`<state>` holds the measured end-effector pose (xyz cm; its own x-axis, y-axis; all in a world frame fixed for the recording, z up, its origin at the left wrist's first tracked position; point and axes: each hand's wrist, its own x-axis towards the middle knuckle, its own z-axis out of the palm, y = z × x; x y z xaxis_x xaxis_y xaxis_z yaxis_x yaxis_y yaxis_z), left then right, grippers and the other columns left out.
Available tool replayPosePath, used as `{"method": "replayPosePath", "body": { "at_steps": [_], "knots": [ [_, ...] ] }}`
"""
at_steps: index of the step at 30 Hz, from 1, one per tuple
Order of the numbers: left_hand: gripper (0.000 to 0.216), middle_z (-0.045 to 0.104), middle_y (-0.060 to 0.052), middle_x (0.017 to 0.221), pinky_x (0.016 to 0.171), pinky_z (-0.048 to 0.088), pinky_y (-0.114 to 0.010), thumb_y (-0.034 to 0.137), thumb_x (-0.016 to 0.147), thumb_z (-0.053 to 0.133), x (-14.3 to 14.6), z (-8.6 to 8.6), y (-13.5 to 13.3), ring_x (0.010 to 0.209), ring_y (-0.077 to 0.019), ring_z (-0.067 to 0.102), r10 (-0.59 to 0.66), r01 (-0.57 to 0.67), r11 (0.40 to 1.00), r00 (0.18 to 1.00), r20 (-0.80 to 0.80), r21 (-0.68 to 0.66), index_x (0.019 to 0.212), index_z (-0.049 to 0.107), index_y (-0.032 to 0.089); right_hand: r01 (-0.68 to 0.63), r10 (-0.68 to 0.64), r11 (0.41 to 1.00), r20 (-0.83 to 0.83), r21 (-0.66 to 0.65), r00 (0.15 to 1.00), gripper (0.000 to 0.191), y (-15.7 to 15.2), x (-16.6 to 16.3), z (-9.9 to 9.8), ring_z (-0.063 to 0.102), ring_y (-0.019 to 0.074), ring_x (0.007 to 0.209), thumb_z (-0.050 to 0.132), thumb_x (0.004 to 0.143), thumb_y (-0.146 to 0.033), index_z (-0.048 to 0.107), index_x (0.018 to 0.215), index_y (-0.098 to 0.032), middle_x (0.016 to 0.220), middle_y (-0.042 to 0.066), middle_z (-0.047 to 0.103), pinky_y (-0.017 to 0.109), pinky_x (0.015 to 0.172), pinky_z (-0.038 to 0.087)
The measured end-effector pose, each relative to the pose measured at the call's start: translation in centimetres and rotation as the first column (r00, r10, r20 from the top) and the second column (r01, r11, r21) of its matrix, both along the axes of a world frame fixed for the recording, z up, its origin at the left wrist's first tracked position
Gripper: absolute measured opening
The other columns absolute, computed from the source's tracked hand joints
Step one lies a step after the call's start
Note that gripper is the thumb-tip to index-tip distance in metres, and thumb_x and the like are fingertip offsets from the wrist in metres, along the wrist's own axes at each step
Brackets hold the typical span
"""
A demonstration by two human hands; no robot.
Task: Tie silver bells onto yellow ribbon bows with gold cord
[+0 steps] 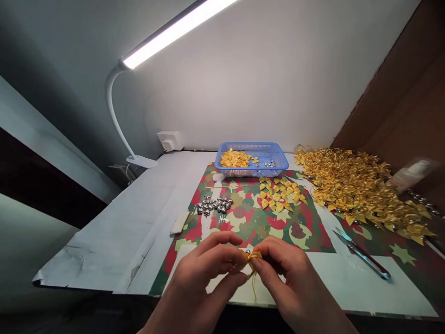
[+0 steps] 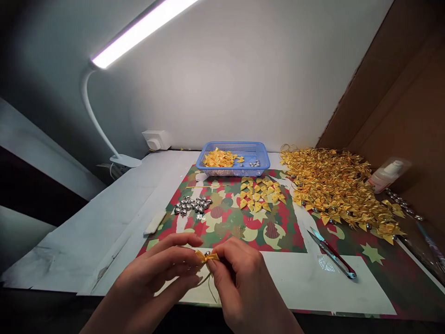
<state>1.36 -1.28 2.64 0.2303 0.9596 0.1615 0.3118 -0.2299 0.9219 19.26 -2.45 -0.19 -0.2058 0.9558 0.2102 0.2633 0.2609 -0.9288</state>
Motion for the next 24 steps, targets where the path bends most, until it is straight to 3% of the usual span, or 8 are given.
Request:
{"method": "replayPosePath", "body": {
  "at_steps": [3, 7, 13, 17, 20, 22, 24],
  "knots": [
    [0.006, 0.072, -0.007, 0.098, 0.066, 0.061, -0.025, 0.020, 0.078, 0.073, 0.0, 0.7, 0.3, 0.086, -0.0247, 0.070, -0.032, 0.049, 0.984, 0.995, 0.099, -0.173, 0.080, 0.077, 0.024, 0.020, -0.022, 0.997, 0.023, 0.075, 0.999, 0.019, -0.1, -0.1, 0.0, 0.052, 0.0117, 0.065, 0.049, 0.096, -0.016, 0.059, 0.080, -0.020, 0.074, -0.002, 0.056, 0.023, 0.055, 0.036],
    [0.002, 0.069, -0.001, 0.079, 0.067, 0.058, -0.026, 0.023, 0.083, 0.072, 0.0, 0.8, 0.8, 0.076, -0.0203, 0.067, -0.038, 0.076, 0.961, 0.989, 0.144, -0.268, 0.085, 0.072, 0.024, 0.028, -0.034, 0.991, 0.045, 0.134, 0.998, 0.018, -0.2, -0.3, -0.2, 0.052, 0.0120, 0.065, 0.048, 0.094, -0.013, 0.059, 0.082, -0.020, 0.077, -0.001, 0.057, 0.024, 0.056, 0.035],
    [0.006, 0.070, 0.002, 0.076, 0.065, 0.055, -0.021, 0.026, 0.082, 0.075, -0.4, 0.1, 0.8, 0.072, -0.0154, 0.064, -0.047, 0.101, 0.942, 0.984, 0.174, -0.321, 0.088, 0.073, 0.024, 0.010, -0.010, 0.999, -0.009, 0.032, 1.000, 0.016, -0.1, 0.2, -0.1, 0.056, 0.0131, 0.069, 0.051, 0.095, -0.019, 0.063, 0.085, -0.020, 0.078, 0.000, 0.061, 0.024, 0.059, 0.041],
    [0.010, 0.073, 0.004, 0.076, 0.064, 0.056, -0.017, 0.026, 0.079, 0.080, -0.6, 0.2, 0.9, 0.072, -0.0137, 0.066, 0.027, 0.044, 0.943, 0.978, 0.208, -0.329, 0.086, 0.074, 0.026, 0.153, -0.145, 0.988, -0.184, 0.033, 0.972, 0.022, -1.1, 0.8, 0.4, 0.057, 0.0099, 0.064, 0.050, 0.098, -0.024, 0.067, 0.110, -0.031, 0.093, -0.001, 0.067, 0.021, 0.057, 0.047],
    [0.009, 0.075, 0.006, 0.073, 0.063, 0.056, -0.015, 0.024, 0.077, 0.082, -0.5, 0.4, 1.1, 0.070, -0.0121, 0.068, 0.052, 0.018, 0.950, 0.976, 0.214, -0.313, 0.082, 0.075, 0.026, 0.289, -0.278, 0.957, -0.362, -0.025, 0.890, 0.033, -2.3, 0.6, 1.0, 0.060, 0.0067, 0.058, 0.053, 0.098, -0.023, 0.062, 0.123, -0.043, 0.090, -0.005, 0.068, 0.017, 0.060, 0.053],
    [0.010, 0.076, 0.006, 0.073, 0.063, 0.056, -0.014, 0.022, 0.076, 0.082, -0.4, 0.4, 1.0, 0.070, -0.0120, 0.070, 0.071, 0.002, 0.951, 0.971, 0.227, -0.308, 0.081, 0.075, 0.027, 0.305, -0.319, 0.947, -0.409, -0.100, 0.855, 0.027, -2.8, 0.2, 1.0, 0.066, 0.0081, 0.062, 0.058, 0.097, -0.022, 0.066, 0.116, -0.040, 0.084, -0.006, 0.070, 0.017, 0.065, 0.056],
    [0.012, 0.078, 0.005, 0.075, 0.065, 0.057, -0.015, 0.021, 0.075, 0.083, -0.3, 0.4, 0.9, 0.072, -0.0133, 0.072, 0.084, -0.006, 0.953, 0.966, 0.245, -0.302, 0.082, 0.076, 0.027, 0.255, -0.272, 0.962, -0.394, -0.097, 0.878, 0.014, -2.8, -0.3, 0.6, 0.068, 0.0106, 0.064, 0.060, 0.096, -0.023, 0.070, 0.099, -0.032, 0.076, -0.004, 0.070, 0.018, 0.064, 0.057]
  ]
}}
